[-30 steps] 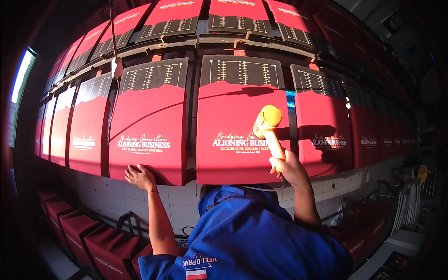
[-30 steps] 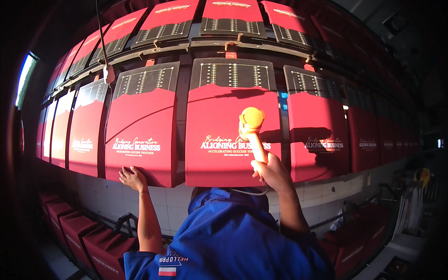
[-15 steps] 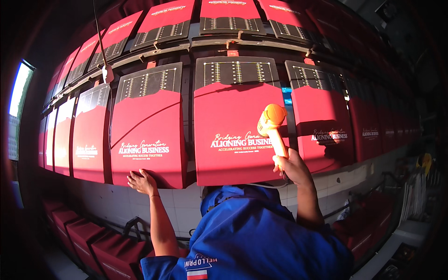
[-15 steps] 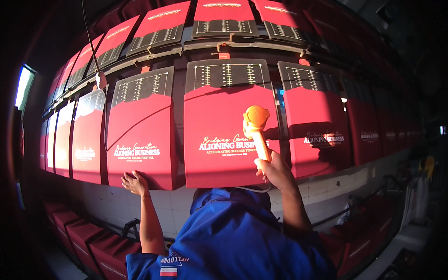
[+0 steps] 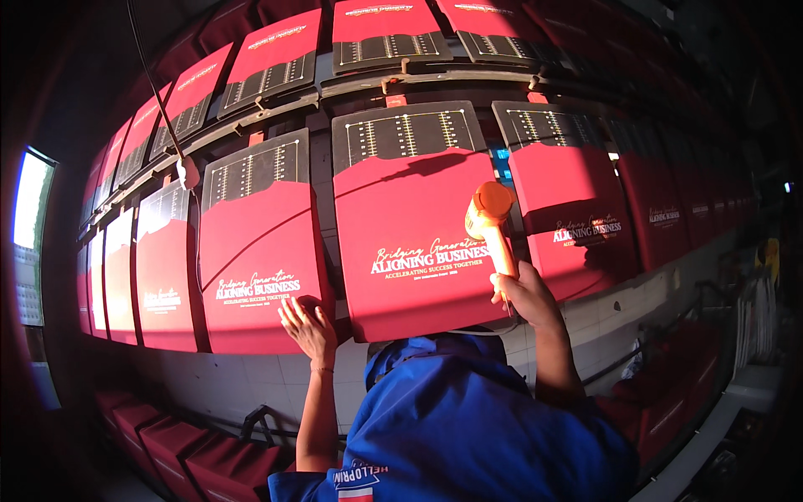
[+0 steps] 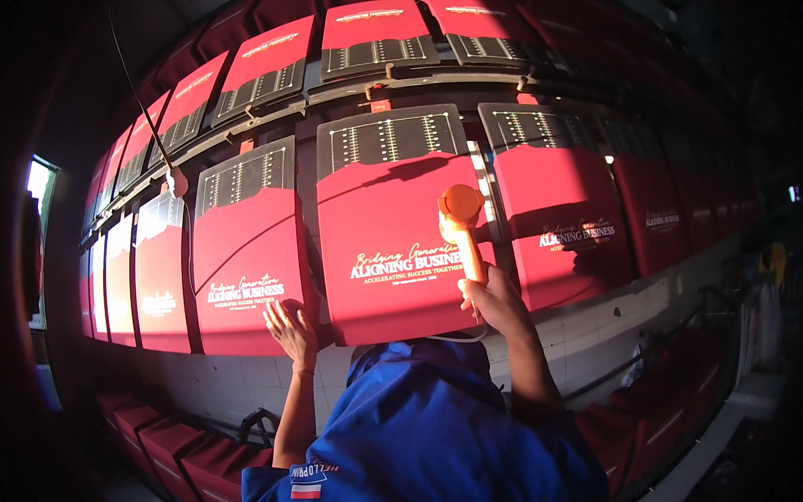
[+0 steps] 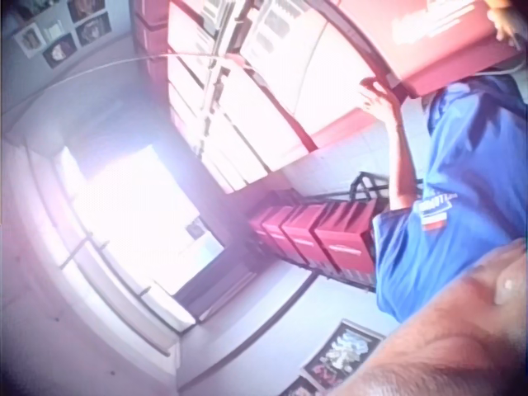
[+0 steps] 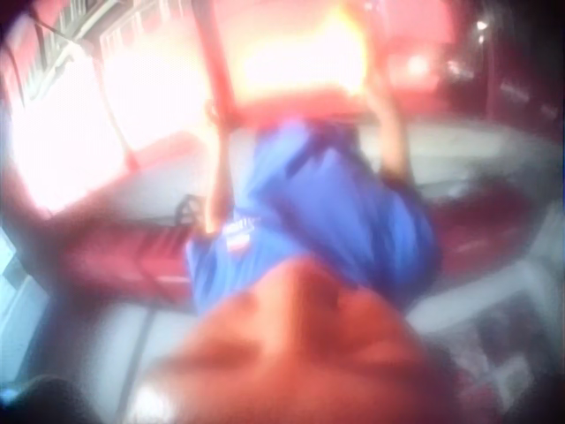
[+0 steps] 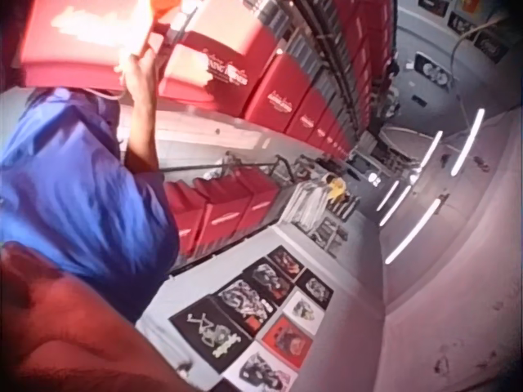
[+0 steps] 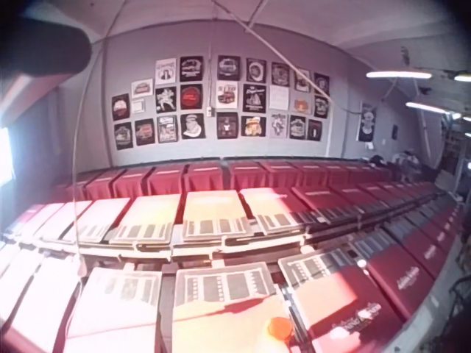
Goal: The person uses a heat gun to dry ink on printed red shirts arranged on a carousel press, smoothing the fabric by hand at each station.
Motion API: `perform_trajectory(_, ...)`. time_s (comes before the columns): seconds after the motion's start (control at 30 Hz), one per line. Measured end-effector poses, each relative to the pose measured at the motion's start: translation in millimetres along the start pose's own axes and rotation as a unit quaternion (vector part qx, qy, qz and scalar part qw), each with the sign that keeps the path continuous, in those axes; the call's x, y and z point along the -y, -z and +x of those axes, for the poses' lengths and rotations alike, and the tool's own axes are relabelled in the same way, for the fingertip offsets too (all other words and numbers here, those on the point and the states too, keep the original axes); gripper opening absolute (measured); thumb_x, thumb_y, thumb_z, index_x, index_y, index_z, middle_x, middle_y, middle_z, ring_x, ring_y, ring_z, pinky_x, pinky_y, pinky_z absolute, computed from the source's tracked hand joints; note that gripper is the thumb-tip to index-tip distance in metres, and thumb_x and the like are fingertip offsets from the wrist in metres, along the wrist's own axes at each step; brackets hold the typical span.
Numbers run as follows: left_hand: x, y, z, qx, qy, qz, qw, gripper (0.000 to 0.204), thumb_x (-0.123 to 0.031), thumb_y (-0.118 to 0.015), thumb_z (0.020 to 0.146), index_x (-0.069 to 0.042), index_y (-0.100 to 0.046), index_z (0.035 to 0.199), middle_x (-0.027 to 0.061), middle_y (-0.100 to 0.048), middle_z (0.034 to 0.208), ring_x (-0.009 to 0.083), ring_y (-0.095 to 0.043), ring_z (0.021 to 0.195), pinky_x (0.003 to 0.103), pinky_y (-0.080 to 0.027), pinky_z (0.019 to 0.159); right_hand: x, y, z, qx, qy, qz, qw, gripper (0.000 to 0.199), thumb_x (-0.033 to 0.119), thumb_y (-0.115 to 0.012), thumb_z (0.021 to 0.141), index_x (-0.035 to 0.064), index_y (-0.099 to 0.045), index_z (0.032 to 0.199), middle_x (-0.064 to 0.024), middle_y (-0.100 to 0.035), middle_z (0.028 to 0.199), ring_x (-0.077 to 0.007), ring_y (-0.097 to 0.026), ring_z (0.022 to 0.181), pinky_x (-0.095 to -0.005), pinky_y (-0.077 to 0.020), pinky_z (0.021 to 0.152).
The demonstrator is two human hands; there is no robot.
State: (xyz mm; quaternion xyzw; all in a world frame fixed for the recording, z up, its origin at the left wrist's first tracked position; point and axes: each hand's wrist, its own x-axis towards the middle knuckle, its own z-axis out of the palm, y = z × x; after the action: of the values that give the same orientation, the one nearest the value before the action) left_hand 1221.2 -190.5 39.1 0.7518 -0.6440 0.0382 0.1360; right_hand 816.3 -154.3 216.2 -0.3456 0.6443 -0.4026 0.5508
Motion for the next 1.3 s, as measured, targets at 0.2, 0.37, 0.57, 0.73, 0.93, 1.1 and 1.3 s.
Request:
perform_trajectory(0.2, -73.8, -16.6, 0.4, 0.045, -0.199, -0.119, 0.972, 0.064, -0.031, -0.051, 0.096, 0.007, -0.032, 0.144, 0.0257, -0.030, 0.151, 0.0446, -0.024, 0.141, 0.054, -0.022, 0.114, -4.6, 8.1, 2.2, -0.004, -0.003, 0.021, 1.000, 0.017, 0.017, -0.058, 0.091, 0.0009, -0.055, 0.095, -0.0034, -0.058, 0.073, -0.0114, -0.060, 0.061, -0.0254, -0.0462, 0.051)
perform_trajectory(0.37, -103.8, -25.7, 26.5, 0.103, -0.258, -0.117, 0.954, 0.067, -0.038, -0.046, 0.097, 0.007, -0.030, 0.144, 0.0257, -0.030, 0.151, 0.0426, -0.023, 0.142, 0.053, -0.017, 0.116, 1.8, 11.0, -0.7, 0.016, -0.016, 0.061, 0.998, 0.017, 0.017, -0.059, 0.091, 0.0014, -0.056, 0.097, -0.0027, -0.058, 0.072, -0.0103, -0.060, 0.060, -0.0248, -0.0460, 0.049)
perform_trajectory(0.57, -122.3, -30.5, 51.9, 0.148, -0.292, -0.143, 0.934, 0.068, -0.040, -0.043, 0.097, 0.007, -0.029, 0.145, 0.0238, -0.027, 0.153, 0.0400, -0.021, 0.144, 0.051, -0.015, 0.118, -12.1, 3.5, -5.4, -0.044, -0.007, 0.047, 0.998, 0.017, 0.018, -0.058, 0.091, 0.0020, -0.056, 0.098, -0.0022, -0.058, 0.074, -0.0099, -0.061, 0.061, -0.0243, -0.0458, 0.049)
perform_trajectory(0.73, -114.7, -29.5, 43.4, 0.187, -0.337, -0.134, 0.913, 0.070, -0.042, -0.043, 0.097, 0.005, -0.028, 0.147, 0.0238, -0.028, 0.153, 0.0409, -0.020, 0.144, 0.052, -0.015, 0.117, -17.2, -5.8, -9.0, -0.124, -0.022, 0.021, 0.992, 0.018, 0.019, -0.058, 0.090, 0.0025, -0.058, 0.096, -0.0020, -0.058, 0.073, -0.0112, -0.061, 0.061, -0.0242, -0.0457, 0.049)
perform_trajectory(0.93, -104.1, -21.4, 37.9, 0.225, -0.392, -0.135, 0.882, 0.073, -0.044, -0.045, 0.096, 0.003, -0.025, 0.148, 0.0205, -0.022, 0.156, 0.0386, -0.019, 0.145, 0.051, -0.017, 0.117, -11.9, -10.3, -13.2, -0.105, -0.030, 0.094, 0.989, 0.016, 0.019, -0.059, 0.091, 0.0032, -0.058, 0.095, -0.0015, -0.057, 0.072, -0.0113, -0.061, 0.060, -0.0250, -0.0457, 0.049)
perform_trajectory(1.1, -111.7, -30.2, 59.5, 0.226, -0.424, -0.167, 0.861, 0.071, -0.043, -0.044, 0.096, 0.005, -0.029, 0.146, 0.0229, -0.025, 0.154, 0.0381, -0.022, 0.144, 0.049, -0.018, 0.117, -4.5, -33.1, -7.3, -0.137, -0.014, 0.065, 0.988, 0.015, 0.019, -0.060, 0.091, 0.0042, -0.058, 0.093, -0.0016, -0.058, 0.071, -0.0109, -0.060, 0.059, -0.0252, -0.0458, 0.049)
perform_trajectory(1.3, -99.0, -35.7, 64.5, 0.231, -0.494, -0.167, 0.821, 0.070, -0.042, -0.045, 0.096, 0.005, -0.029, 0.146, 0.0218, -0.026, 0.154, 0.0358, -0.023, 0.144, 0.049, -0.018, 0.118, -9.4, -56.3, -1.4, -0.166, -0.012, 0.079, 0.983, 0.016, 0.018, -0.060, 0.091, 0.0032, -0.058, 0.095, -0.0022, -0.058, 0.072, -0.0115, -0.060, 0.060, -0.0250, -0.0460, 0.049)
